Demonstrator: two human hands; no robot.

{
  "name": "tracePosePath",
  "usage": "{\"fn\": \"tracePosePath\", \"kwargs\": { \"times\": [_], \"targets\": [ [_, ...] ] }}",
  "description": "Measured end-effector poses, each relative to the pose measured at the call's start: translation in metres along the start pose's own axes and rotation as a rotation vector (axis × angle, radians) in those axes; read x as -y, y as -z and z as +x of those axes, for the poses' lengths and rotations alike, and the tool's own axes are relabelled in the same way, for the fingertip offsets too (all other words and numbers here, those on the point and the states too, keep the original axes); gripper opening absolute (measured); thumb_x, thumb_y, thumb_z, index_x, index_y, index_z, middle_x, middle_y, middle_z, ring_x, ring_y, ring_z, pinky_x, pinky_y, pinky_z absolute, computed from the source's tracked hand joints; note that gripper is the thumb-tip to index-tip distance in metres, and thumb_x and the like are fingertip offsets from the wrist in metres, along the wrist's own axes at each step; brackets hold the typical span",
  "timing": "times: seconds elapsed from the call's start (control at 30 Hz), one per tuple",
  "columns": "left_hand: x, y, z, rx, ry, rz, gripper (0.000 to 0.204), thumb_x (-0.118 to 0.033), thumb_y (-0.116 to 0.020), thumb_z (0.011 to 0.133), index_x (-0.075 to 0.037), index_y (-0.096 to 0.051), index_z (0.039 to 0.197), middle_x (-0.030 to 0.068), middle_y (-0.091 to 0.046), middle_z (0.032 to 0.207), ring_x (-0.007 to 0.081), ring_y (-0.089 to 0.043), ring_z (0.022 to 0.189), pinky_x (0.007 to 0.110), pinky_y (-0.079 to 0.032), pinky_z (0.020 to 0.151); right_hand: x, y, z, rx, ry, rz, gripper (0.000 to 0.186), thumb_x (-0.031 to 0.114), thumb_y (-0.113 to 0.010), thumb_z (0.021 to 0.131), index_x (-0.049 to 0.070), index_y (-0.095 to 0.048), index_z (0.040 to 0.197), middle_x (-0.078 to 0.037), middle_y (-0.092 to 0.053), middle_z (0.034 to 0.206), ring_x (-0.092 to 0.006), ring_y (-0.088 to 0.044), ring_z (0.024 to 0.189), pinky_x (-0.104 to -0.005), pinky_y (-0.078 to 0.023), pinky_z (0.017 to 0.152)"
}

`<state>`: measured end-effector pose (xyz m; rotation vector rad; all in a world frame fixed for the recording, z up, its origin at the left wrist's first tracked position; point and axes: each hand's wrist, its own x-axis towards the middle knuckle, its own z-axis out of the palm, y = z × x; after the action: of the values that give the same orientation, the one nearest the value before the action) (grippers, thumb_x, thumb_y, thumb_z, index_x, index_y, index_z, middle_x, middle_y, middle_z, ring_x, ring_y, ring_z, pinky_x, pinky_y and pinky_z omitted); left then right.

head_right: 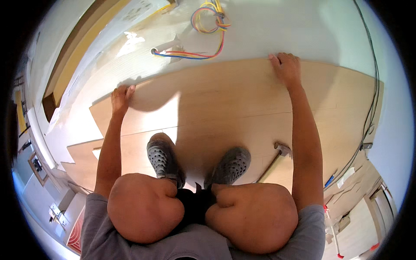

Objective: The person installs laminate flooring by placing floorboards onto an underlayment and tapping them into place using a hammer and a tapping block.

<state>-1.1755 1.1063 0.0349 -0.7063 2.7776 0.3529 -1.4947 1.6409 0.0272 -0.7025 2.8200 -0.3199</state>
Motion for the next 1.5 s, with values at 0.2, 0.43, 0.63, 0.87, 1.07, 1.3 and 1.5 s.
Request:
{"fn": "tracePosePath", "kwargs": {
  "times": [0.2, 0.43, 0.63, 0.87, 1.07, 1.3, 1.5],
  "targets": [
    [0.0, -0.009, -0.004, -0.108, 0.134, -0.408, 0.045, -0.042, -0.076, 0.086, -0.003, -0.064, 0.104, 0.0139, -0.063, 0.103, 0.0344, -0.056, 0.101, 0.048, -0.041, 0.1, -0.007, -0.005, -0.005, -0.168, -0.01, 0.268, 0.023, 0.029, -0.076, 0.09, 0.007, -0.068, 0.091, -0.007, -0.065, 0.093, -0.0289, -0.055, 0.09, -0.0412, -0.046, 0.087],
    [0.013, -0.03, 0.0, -0.231, 0.008, -0.275, 0.042, -0.038, -0.082, 0.08, -0.007, -0.067, 0.102, 0.0118, -0.061, 0.107, 0.0325, -0.051, 0.107, 0.046, -0.043, 0.097, -0.016, -0.02, -0.001, -0.187, 0.015, 0.205, 0.024, 0.026, -0.081, 0.086, 0.008, -0.067, 0.095, -0.005, -0.065, 0.097, -0.0272, -0.055, 0.096, -0.0415, -0.047, 0.087],
    [0.007, -0.025, -0.012, -0.292, 0.03, -0.319, 0.041, -0.039, -0.084, 0.081, -0.004, -0.071, 0.098, 0.0113, -0.064, 0.104, 0.031, -0.053, 0.102, 0.046, -0.044, 0.094, -0.018, -0.01, -0.003, -0.128, -0.089, 0.306, 0.03, 0.033, -0.08, 0.088, 0.007, -0.069, 0.097, -0.005, -0.067, 0.096, -0.0243, -0.056, 0.096, -0.0389, -0.048, 0.086],
    [0.004, -0.019, -0.013, -0.288, 0.002, -0.418, 0.033, -0.035, -0.083, 0.082, -0.006, -0.068, 0.089, 0.0094, -0.065, 0.092, 0.0284, -0.057, 0.094, 0.045, -0.045, 0.089, -0.038, -0.006, 0.002, -0.081, -0.097, 0.303, 0.029, 0.031, -0.077, 0.09, 0.004, -0.069, 0.097, -0.006, -0.065, 0.088, -0.0221, -0.055, 0.097, -0.0364, -0.048, 0.087],
    [0.003, -0.029, -0.01, -0.36, -0.054, -0.256, 0.032, -0.032, -0.083, 0.083, -0.005, -0.071, 0.094, 0.0113, -0.062, 0.094, 0.0273, -0.055, 0.094, 0.045, -0.047, 0.088, -0.054, -0.024, 0.013, -0.104, -0.12, 0.256, 0.029, 0.031, -0.075, 0.091, 0.003, -0.068, 0.097, -0.006, -0.065, 0.096, -0.0219, -0.057, 0.089, -0.0362, -0.049, 0.085],
    [0.004, -0.035, -0.019, -0.413, -0.109, -0.323, 0.03, -0.029, -0.083, 0.081, -0.008, -0.072, 0.101, 0.0098, -0.065, 0.102, 0.0313, -0.055, 0.103, 0.049, -0.043, 0.095, -0.043, -0.024, -0.004, -0.151, -0.105, 0.275, 0.022, 0.025, -0.073, 0.092, 0.004, -0.067, 0.095, -0.008, -0.064, 0.093, -0.0232, -0.058, 0.093, -0.0366, -0.05, 0.087],
    [0.0, -0.056, -0.034, -0.329, 0.057, -0.479, 0.025, -0.022, -0.08, 0.083, -0.009, -0.071, 0.102, 0.0127, -0.064, 0.114, 0.0324, -0.056, 0.111, 0.049, -0.042, 0.103, -0.051, -0.018, -0.024, -0.158, -0.064, 0.322, 0.017, 0.016, -0.077, 0.087, 0.004, -0.065, 0.088, -0.008, -0.063, 0.091, -0.023, -0.058, 0.09, -0.0379, -0.05, 0.082]
  ]
}}
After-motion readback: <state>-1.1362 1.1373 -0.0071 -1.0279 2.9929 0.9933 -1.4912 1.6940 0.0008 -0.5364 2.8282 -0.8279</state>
